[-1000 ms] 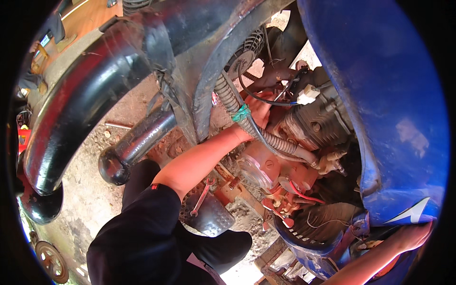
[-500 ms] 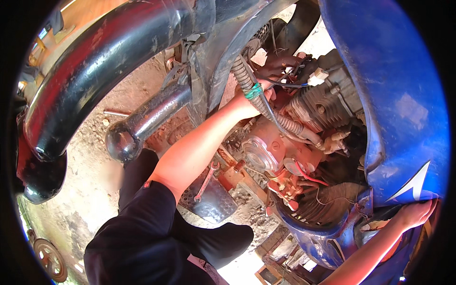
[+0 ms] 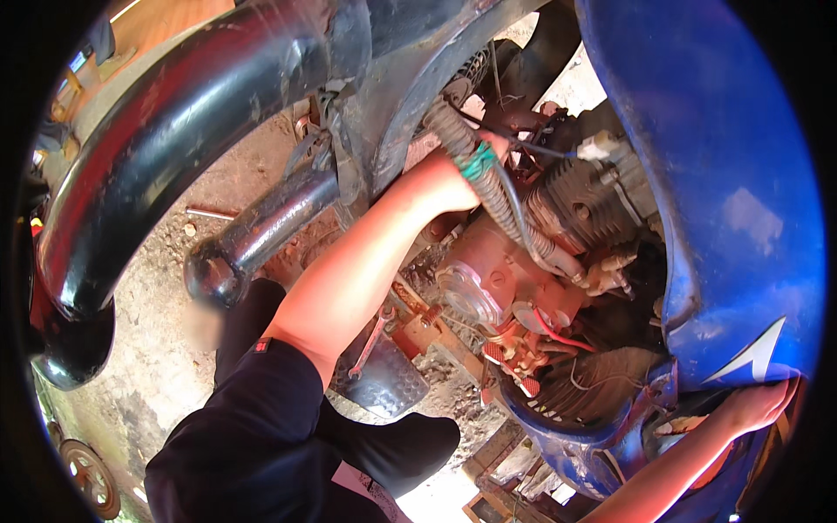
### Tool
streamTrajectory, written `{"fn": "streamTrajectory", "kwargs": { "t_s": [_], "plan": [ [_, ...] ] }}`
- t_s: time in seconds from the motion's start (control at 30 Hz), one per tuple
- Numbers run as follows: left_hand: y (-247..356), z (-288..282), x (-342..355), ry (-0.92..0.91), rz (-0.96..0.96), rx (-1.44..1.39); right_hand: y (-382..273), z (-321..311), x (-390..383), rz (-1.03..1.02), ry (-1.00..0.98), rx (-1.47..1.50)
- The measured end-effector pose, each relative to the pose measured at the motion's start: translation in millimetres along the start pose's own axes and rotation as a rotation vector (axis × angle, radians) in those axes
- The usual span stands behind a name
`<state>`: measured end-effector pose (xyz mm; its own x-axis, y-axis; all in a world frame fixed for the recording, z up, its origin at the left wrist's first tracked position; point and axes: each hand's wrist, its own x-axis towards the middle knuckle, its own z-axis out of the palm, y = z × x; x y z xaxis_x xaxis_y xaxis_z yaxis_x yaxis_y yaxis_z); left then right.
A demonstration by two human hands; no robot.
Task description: The person works on a blue motorcycle in a workshop, manipulating wires and components under the fuel tank area. They adjust parts near the engine and handle the fuel tank, then return to the engine area to continue working on the wiring.
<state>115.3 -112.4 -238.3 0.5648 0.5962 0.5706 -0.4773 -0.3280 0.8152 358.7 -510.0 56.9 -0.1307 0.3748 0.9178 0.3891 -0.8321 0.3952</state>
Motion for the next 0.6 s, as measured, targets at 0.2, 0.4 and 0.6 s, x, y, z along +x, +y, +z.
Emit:
{"fn": "streamTrajectory", "kwargs": {
  "t_s": [0.2,0.4,0.6],
  "plan": [
    [6,15,-15,0.21,0.169,-0.015,5,-11,-5,-0.021,-0.006,-0.103],
    [-126,39,-30,0.293,0.159,0.613,-10,-7,-5,0.037,-0.018,-0.035],
    [-116,49,-32,0.441,-0.043,-0.513,-16,2,-6,0.164,-0.045,0.086]
  ]
}}
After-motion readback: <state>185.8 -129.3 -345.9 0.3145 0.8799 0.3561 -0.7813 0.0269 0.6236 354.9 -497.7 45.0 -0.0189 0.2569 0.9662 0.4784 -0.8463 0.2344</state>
